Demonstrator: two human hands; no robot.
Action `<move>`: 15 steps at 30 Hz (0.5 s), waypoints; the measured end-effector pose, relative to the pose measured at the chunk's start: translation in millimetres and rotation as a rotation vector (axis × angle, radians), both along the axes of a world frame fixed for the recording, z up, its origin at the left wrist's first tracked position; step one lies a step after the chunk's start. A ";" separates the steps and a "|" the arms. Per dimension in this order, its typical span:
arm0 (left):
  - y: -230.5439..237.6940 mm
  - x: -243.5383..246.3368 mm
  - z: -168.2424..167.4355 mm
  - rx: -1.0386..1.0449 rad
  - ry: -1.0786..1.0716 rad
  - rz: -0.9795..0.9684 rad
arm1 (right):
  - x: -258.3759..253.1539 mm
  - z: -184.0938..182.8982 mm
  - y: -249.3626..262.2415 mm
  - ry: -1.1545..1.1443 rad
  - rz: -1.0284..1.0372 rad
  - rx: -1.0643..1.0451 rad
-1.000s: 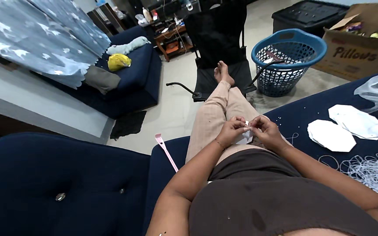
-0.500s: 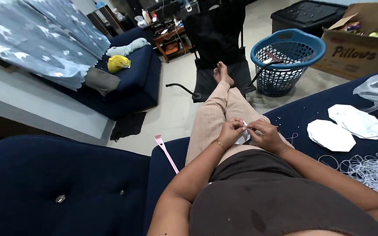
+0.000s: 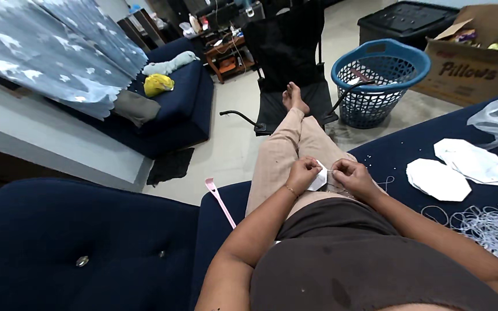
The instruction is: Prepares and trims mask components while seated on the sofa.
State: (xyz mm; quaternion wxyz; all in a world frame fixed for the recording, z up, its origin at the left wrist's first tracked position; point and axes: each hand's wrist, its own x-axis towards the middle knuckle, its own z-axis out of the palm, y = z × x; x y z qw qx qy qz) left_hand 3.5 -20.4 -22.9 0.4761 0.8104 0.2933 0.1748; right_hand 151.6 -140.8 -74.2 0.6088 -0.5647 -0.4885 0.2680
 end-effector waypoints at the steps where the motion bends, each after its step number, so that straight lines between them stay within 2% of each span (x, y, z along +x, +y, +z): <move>1: 0.0 0.5 -0.1 0.011 0.018 0.007 | 2.7 2.1 -1.3 0.178 0.108 0.010; 3: -2.1 1.7 3.3 0.012 0.061 0.018 | 6.6 2.1 -2.3 0.386 0.303 0.102; 5: -3.4 1.8 5.7 -0.005 0.055 0.030 | 9.6 0.6 -1.6 0.413 0.391 0.168; 10: -4.1 -0.4 1.0 -0.017 -0.118 -0.061 | 13.8 -3.2 0.7 0.401 0.179 0.096; 15: -3.7 -1.2 0.2 -0.029 -0.140 -0.063 | 15.3 -1.0 -1.1 0.347 0.073 0.048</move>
